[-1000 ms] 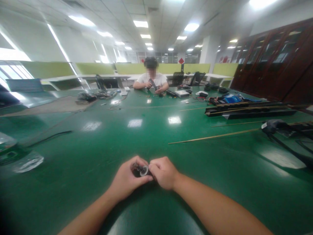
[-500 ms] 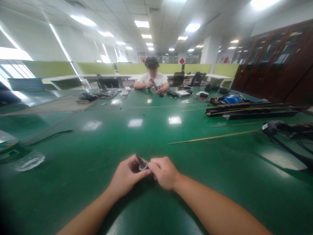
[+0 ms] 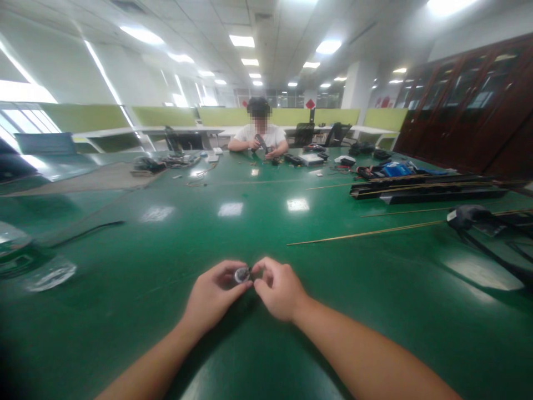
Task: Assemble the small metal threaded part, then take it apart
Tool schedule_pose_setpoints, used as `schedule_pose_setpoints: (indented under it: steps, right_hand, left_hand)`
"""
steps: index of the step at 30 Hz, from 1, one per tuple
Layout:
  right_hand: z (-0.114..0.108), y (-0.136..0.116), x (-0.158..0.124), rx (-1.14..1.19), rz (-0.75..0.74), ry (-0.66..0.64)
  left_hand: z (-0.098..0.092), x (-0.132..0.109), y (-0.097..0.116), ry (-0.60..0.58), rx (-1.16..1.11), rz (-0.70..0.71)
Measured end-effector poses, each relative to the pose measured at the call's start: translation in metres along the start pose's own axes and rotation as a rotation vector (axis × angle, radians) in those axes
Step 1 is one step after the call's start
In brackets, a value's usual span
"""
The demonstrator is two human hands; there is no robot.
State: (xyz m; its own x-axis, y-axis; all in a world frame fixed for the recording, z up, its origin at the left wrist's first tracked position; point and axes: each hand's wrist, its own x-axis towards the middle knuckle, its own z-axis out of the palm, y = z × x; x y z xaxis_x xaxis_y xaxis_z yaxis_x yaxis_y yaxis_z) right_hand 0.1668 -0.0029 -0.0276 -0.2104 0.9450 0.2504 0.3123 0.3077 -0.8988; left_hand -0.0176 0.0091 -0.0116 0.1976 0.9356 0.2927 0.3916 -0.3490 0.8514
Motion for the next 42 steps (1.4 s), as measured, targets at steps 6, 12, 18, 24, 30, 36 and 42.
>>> schedule_pose_setpoints:
  steps: [6, 12, 18, 24, 30, 36, 42]
  right_hand:
    - [0.0024, 0.0010, -0.0009, -0.037, -0.044, 0.030]
    - [0.0029, 0.0037, 0.0015, -0.077, -0.073, 0.099]
    - [0.0003, -0.0006, 0.0022, -0.137, -0.137, 0.141]
    - [0.0004, -0.0030, 0.0012, -0.132, -0.160, 0.109]
    - [0.0000, -0.0032, 0.0004, -0.137, -0.179, 0.106]
    - [-0.0004, -0.0052, 0.0006, -0.137, -0.198, 0.081]
    - [0.0000, -0.0049, 0.0007, -0.097, -0.148, 0.073]
  left_hand:
    - [-0.0016, -0.0007, 0.0039, 0.010, 0.135, 0.116]
    - [-0.0034, -0.0006, 0.0051, -0.006, 0.150, 0.174]
    - [-0.0045, 0.0021, 0.0026, -0.003, 0.159, 0.213]
    - [-0.0013, 0.0004, -0.0028, 0.027, 0.120, 0.090]
    - [-0.0020, -0.0004, 0.0009, 0.017, 0.144, 0.105]
    - [-0.0007, -0.0006, 0.0058, 0.027, 0.125, 0.126]
    - [0.0011, -0.0012, 0.0032, 0.007, 0.082, 0.107]
